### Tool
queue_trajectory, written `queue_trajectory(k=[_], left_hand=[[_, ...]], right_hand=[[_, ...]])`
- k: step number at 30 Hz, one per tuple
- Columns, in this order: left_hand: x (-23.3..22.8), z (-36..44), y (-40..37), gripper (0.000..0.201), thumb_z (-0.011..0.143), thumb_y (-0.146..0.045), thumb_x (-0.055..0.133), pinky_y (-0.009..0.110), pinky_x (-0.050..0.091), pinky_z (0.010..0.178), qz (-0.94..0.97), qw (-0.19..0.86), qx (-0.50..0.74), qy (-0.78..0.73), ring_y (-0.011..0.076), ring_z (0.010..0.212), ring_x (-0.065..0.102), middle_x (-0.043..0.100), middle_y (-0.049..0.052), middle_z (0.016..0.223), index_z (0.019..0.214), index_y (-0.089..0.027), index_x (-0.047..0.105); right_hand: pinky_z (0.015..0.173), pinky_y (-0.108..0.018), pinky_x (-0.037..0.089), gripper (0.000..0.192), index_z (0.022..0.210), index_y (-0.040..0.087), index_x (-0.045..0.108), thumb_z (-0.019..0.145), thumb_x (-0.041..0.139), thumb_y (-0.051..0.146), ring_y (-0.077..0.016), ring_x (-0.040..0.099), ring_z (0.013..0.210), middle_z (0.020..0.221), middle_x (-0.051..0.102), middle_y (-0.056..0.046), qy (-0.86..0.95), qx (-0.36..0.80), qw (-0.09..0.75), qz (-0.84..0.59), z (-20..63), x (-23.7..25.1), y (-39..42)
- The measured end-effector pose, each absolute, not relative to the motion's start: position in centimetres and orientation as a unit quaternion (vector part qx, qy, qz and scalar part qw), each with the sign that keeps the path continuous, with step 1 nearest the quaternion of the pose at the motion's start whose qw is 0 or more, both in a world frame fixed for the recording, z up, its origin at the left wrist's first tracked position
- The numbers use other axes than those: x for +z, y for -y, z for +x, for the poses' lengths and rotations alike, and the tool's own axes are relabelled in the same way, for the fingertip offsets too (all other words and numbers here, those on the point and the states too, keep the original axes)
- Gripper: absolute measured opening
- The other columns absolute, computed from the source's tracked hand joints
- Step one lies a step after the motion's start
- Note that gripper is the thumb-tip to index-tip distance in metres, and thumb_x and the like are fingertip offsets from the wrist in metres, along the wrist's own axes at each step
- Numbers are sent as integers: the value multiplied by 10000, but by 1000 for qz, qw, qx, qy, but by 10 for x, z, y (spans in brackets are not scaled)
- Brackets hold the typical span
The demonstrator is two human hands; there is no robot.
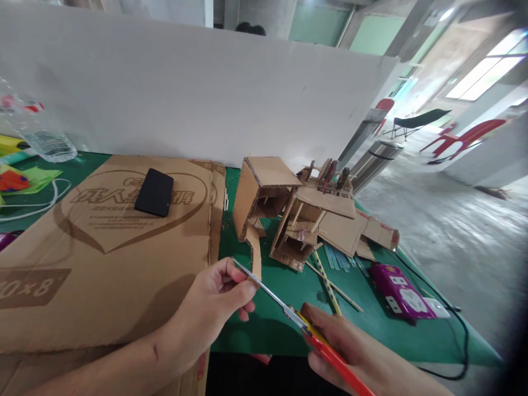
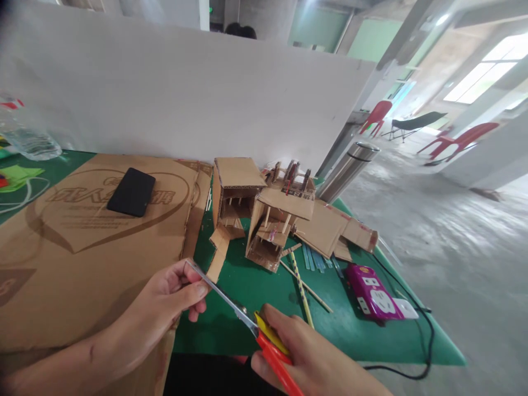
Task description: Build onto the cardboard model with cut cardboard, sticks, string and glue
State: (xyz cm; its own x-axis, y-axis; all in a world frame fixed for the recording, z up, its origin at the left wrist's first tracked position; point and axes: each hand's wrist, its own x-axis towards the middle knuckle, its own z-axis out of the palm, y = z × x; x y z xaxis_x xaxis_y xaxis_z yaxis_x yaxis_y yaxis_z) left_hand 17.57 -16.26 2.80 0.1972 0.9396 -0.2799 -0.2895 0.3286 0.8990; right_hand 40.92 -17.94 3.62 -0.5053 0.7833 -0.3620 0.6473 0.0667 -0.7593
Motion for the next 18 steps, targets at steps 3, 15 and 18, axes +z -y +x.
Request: queue_trajectory(k=[3,15,18], left_hand=[[23,178,162,349,701,-298,796,176,443,490,367,685,449,-440,60,535,557,569,-58,662,678,-181,467],[24,180,158,372,661,-351,885,278,567,707,312,711,452,-438,150,725,696,638,-13,794,845,-180,609],[20,179,157,364,669,-362,886,299,574,802,295,712,459,-442,193,873,724,670,17,904,897,-187,664]], right_hand=[[561,-208,440,406,842,193,591,906,540,591,-128,522,624,722,597,-5,722,491,71,-482,409,30,180],[449,-183,330,605,813,220,414,844,406,824,-67,352,480,626,358,76,600,596,137,-516,411,6,185],[490,-195,387,602,801,217,436,837,438,818,-84,382,520,644,398,57,588,591,183,-521,411,1,189]])
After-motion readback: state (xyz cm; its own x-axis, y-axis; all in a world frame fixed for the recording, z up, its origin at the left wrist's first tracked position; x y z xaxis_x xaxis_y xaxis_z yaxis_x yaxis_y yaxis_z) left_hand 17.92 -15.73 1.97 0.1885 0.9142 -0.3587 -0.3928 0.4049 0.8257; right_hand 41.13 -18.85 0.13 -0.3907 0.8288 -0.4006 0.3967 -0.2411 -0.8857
